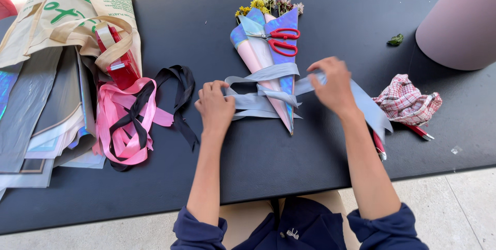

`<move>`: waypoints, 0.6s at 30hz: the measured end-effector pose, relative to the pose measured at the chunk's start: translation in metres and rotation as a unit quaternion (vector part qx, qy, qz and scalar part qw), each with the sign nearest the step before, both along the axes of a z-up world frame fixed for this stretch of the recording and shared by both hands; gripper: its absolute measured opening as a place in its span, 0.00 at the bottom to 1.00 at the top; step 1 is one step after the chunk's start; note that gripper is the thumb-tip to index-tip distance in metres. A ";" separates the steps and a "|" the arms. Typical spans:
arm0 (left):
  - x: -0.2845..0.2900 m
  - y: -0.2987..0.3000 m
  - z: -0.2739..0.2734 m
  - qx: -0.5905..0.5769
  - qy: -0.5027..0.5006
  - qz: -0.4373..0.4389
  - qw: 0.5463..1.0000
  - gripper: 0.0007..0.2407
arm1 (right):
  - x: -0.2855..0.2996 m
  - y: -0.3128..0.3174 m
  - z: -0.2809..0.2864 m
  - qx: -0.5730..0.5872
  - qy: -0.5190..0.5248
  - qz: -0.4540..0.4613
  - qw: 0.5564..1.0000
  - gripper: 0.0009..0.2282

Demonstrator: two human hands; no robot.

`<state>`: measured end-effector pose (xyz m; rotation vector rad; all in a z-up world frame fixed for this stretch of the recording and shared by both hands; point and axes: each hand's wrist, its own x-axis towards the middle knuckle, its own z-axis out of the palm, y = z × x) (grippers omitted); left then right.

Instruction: The person wraps flowers in decorative paper, folding the sheets around the stems and securing the bouquet with a grey ribbon tied into a bow.

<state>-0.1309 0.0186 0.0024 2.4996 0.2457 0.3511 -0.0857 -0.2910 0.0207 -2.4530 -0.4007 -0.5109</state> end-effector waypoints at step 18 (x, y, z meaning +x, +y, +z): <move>0.048 -0.048 0.000 0.120 -0.048 -0.158 0.979 0.14 | 0.039 0.023 -0.003 0.040 0.210 0.081 0.974 0.26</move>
